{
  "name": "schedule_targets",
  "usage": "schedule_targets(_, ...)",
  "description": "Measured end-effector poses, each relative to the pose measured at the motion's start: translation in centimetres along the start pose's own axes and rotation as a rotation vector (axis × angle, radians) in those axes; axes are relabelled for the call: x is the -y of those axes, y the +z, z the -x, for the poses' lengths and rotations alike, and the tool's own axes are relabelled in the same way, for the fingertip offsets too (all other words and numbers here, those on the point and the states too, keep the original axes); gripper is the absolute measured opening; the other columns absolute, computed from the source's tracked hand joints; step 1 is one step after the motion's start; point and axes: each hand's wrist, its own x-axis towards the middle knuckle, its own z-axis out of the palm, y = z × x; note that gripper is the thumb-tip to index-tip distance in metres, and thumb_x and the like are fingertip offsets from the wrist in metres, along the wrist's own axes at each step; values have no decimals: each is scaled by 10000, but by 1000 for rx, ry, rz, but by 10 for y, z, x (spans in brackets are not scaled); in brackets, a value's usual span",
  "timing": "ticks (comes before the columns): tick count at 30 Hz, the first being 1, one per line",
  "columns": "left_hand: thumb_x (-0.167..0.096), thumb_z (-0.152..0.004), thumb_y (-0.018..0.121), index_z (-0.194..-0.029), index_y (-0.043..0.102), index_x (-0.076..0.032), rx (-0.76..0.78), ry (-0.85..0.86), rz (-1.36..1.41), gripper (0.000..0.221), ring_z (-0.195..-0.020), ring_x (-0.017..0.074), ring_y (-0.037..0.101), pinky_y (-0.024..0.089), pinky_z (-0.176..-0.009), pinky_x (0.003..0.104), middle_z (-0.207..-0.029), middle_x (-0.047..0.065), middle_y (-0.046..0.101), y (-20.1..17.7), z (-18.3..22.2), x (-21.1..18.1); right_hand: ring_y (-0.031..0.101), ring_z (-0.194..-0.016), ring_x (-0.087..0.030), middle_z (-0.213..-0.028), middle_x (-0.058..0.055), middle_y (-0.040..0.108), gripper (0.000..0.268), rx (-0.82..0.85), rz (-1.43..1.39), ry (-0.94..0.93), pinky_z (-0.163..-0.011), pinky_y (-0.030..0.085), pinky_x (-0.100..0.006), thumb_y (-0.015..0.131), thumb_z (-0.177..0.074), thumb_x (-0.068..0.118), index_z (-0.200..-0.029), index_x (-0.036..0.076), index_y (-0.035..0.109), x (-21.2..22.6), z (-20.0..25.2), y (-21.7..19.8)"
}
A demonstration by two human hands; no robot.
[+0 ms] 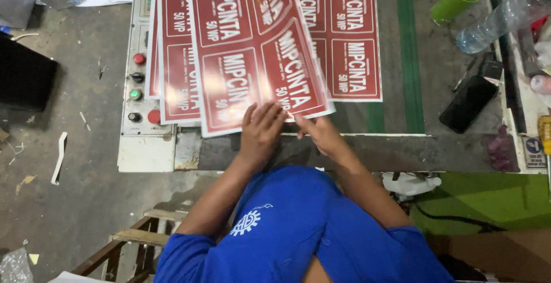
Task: Sorting and stacking printed sticker sheets on a workbench in a print shop.
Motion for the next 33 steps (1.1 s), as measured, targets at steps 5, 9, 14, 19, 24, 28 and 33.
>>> schedule_targets(5, -266, -939, 736, -1214, 669, -75, -51, 7, 46, 341, -1258, 335, 652, 304, -1164, 603, -1322, 147, 677, -1, 36, 32, 666, -764, -97, -1064, -67, 724, 285, -229, -158, 81, -536, 515, -252, 638, -1014, 150, -1274, 38, 609, -3, 9, -14)
schedule_targets(9, -69, -996, 681, -1147, 689, -81, -309, -354, -360, 152, -1219, 328, 676, 421, -1056, 515, -1236, 114, 715, -36, 102, 137, 657, -701, -103, -994, -52, 725, 214, -438, -232, 109, -515, 513, -253, 648, -1009, 132, -1211, 64, 632, -25, 40, -55)
schedule_targets(14, -74, -991, 710, -1191, 675, 31, -431, -712, -554, 229, -1104, 407, 630, 411, -1015, 502, -1185, 180, 693, -62, 171, 231, 608, -676, -110, -923, -53, 664, 172, -611, -289, 55, -547, 534, -290, 680, -1064, 147, -1206, 58, 642, -78, 97, -129)
schedule_targets(19, -205, -1037, 790, -1088, 681, 3, -240, -985, -498, 240, -1063, 399, 626, 435, -920, 522, -1105, 170, 690, -50, 206, 264, 664, -738, -146, -978, -66, 716, 182, -756, -308, 23, -590, 546, -313, 651, -1053, 182, -1183, 56, 628, -66, 135, -145)
schedule_targets(24, -255, -910, 876, -1033, 717, -35, -285, -894, -604, 298, -1026, 380, 635, 450, -871, 520, -1084, 146, 709, -45, 206, 272, 662, -745, -131, -987, -36, 714, 223, -844, -304, 90, -572, 528, -301, 666, -1022, 169, -1225, 80, 637, -79, 154, -152)
schedule_targets(28, -256, -859, 908, -1060, 735, -17, -334, -821, -651, 356, -1022, 385, 619, 455, -869, 523, -1085, 151, 706, -40, 207, 282, 680, -751, -141, -972, -49, 715, 208, -889, -255, 182, -576, 529, -298, 672, -1043, 178, -1212, 63, 635, -104, 179, -164)
schedule_targets(33, -228, -903, 894, -1048, 746, -33, -322, -951, -548, 285, -1031, 370, 626, 465, -889, 508, -1073, 135, 712, -42, 205, 288, 710, -779, -156, -975, -69, 721, 205, -843, -251, 222, -575, 518, -285, 654, -1058, 184, -1213, 49, 646, -84, 178, -150)
